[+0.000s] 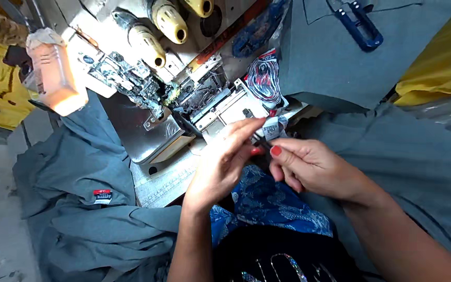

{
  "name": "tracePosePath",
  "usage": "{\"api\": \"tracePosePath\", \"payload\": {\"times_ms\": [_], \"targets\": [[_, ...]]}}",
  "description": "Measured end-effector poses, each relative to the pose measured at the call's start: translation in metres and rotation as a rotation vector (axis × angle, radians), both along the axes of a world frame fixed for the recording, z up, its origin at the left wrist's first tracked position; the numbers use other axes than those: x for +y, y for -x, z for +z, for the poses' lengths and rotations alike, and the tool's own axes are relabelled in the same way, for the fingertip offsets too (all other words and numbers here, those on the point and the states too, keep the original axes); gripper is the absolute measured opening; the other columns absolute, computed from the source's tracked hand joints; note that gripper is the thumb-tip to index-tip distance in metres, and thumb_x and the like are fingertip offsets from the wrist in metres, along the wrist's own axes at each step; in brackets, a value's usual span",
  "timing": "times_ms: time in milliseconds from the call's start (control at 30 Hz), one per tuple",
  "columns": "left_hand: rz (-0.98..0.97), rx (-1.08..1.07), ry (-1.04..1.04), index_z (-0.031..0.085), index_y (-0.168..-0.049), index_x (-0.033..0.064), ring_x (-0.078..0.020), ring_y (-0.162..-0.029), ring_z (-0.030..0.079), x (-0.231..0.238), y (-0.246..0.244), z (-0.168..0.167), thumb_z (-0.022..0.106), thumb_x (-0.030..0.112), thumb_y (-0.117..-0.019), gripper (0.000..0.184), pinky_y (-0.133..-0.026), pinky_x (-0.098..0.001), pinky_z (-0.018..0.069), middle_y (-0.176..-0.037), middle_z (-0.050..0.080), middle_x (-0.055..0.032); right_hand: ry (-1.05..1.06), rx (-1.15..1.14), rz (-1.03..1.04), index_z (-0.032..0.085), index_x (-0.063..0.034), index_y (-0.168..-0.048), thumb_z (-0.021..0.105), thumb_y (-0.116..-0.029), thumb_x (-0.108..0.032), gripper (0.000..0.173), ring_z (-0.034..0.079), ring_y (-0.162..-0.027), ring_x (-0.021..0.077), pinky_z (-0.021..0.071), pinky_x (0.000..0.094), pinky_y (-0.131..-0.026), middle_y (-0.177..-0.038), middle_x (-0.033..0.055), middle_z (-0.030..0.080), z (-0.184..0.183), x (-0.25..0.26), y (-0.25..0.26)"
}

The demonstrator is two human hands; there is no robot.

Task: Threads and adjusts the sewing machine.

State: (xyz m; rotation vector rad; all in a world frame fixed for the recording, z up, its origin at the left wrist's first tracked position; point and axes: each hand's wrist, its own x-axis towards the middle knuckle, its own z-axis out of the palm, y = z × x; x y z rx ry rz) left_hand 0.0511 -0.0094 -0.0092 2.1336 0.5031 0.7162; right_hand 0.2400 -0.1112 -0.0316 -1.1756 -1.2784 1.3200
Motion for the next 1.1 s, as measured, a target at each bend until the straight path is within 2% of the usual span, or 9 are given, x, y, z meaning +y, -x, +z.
{"api": "tracePosePath", "payload": {"times_ms": [67, 133, 200, 267, 467, 633, 767, 933, 1100], "targets": [[0.019, -0.09, 0.119, 0.072, -0.109, -0.003, -0.0014, -0.098, 0.066, 0.0, 0.01, -0.005, 0.064, 0.007, -0.0979, 0.017, -0.089, -0.019, 0.0556, -0.108, 0.071, -0.0034, 0.047, 0.053, 0.087, 0.064, -0.0085, -0.095, 0.041, -0.1104, -0.018, 0.029, 0.044, -0.046, -0.0092, 0.039, 0.0074, -0.043, -0.063, -0.0122, 0.056, 0.0, 0.002, 0.001], [0.137, -0.146, 0.202, 0.074, -0.096, -0.0005, 0.0006, -0.083, 0.068, -0.002, 0.013, -0.01, 0.068, 0.0, -0.0925, 0.007, -0.077, -0.0174, 0.0585, -0.095, 0.072, 0.0016, 0.044, 0.048, 0.084, 0.067, -0.0059, -0.112, 0.047, -0.1081, -0.018, 0.023, 0.049, -0.051, -0.0085, 0.043, 0.0077, -0.047, -0.069, -0.0111, 0.058, -0.002, 0.002, 0.0], [0.241, -0.198, 0.3, 0.074, -0.098, 0.0007, -0.0013, -0.076, 0.07, -0.007, 0.012, -0.011, 0.067, -0.004, -0.0915, 0.011, -0.072, -0.0196, 0.0614, -0.094, 0.073, 0.0027, -0.023, 0.107, 0.06, 0.065, -0.0072, -0.128, 0.055, -0.1046, -0.015, 0.026, 0.062, -0.064, -0.0038, 0.0538, 0.0115, -0.058, -0.088, -0.0066, 0.07, -0.004, 0.001, -0.006], [0.304, -0.262, 0.382, 0.074, -0.102, 0.0017, -0.0031, -0.075, 0.07, -0.011, 0.007, -0.01, 0.065, -0.005, -0.0932, 0.014, -0.071, -0.0214, 0.0623, -0.092, 0.074, 0.0031, -0.096, 0.213, 0.021, 0.067, -0.0078, -0.125, 0.061, -0.0995, -0.008, 0.026, 0.073, -0.083, 0.0065, 0.0619, 0.0204, -0.075, -0.099, -0.0011, 0.076, -0.003, -0.001, -0.015], [0.388, -0.374, 0.457, 0.074, -0.106, 0.0045, -0.0043, -0.073, 0.072, -0.01, -0.006, -0.005, 0.064, -0.002, -0.0966, 0.016, -0.069, -0.0212, 0.0618, -0.087, 0.077, 0.0037, -0.26, 0.632, -0.059, 0.072, -0.0114, -0.126, 0.07, -0.0957, -0.025, 0.033, 0.072, -0.108, 0.0178, 0.0608, 0.0302, -0.091, -0.128, 0.0092, 0.07, -0.01, -0.002, -0.022], [0.365, -0.105, -0.037, 0.069, -0.111, -0.0035, -0.0025, -0.081, 0.067, -0.005, -0.015, -0.009, 0.065, 0.005, -0.0977, 0.016, -0.073, -0.0171, 0.0572, -0.096, 0.071, -0.0051, -0.211, 0.642, -0.449, 0.076, -0.0137, -0.114, 0.061, -0.1018, -0.016, 0.019, 0.073, -0.095, 0.0113, 0.0611, 0.0254, -0.085, -0.113, 0.004, 0.075, -0.014, 0.006, 0.01], [0.57, 0.379, -0.532, 0.07, -0.119, 0.0022, -0.0246, -0.068, 0.059, 0.01, -0.016, -0.004, 0.058, 0.015, -0.1032, 0.024, -0.058, -0.0353, 0.0481, -0.086, 0.059, -0.014, -0.327, 0.34, -0.576, 0.073, -0.0114, -0.116, 0.055, -0.1042, -0.01, 0.022, 0.072, -0.103, 0.0139, 0.0606, 0.0309, -0.093, -0.121, 0.0011, 0.072, -0.022, 0.01, 0.006], [0.549, 0.621, -0.714, 0.067, -0.136, 0.0102, -0.0311, -0.056, 0.058, 0.025, -0.03, 0.001, 0.057, 0.003, -0.0959, 0.042, -0.044, -0.0395, 0.0394, -0.08, 0.06, -0.0169, -0.345, 0.279, -0.566, 0.073, -0.0088, -0.115, 0.056, -0.1026, -0.008, 0.021, 0.072, -0.102, 0.0147, 0.0617, 0.032, -0.09, -0.12, 0.0011, 0.071, -0.027, 0.008, 0.005], [0.511, 0.866, -0.68, 0.057, -0.147, 0.0118, -0.0432, -0.082, 0.068, 0.038, -0.04, 0.01, 0.055, -0.007, -0.0941, 0.056, -0.053, -0.0478, 0.0481, -0.112, 0.067, -0.0265, -0.325, 0.307, -0.539, 0.075, -0.0109, -0.115, 0.059, -0.1025, -0.013, 0.02, 0.072, -0.1, 0.0144, 0.0622, 0.0313, -0.088, -0.117, 0.0011, 0.072, -0.034, 0.002, 0.012]]}}
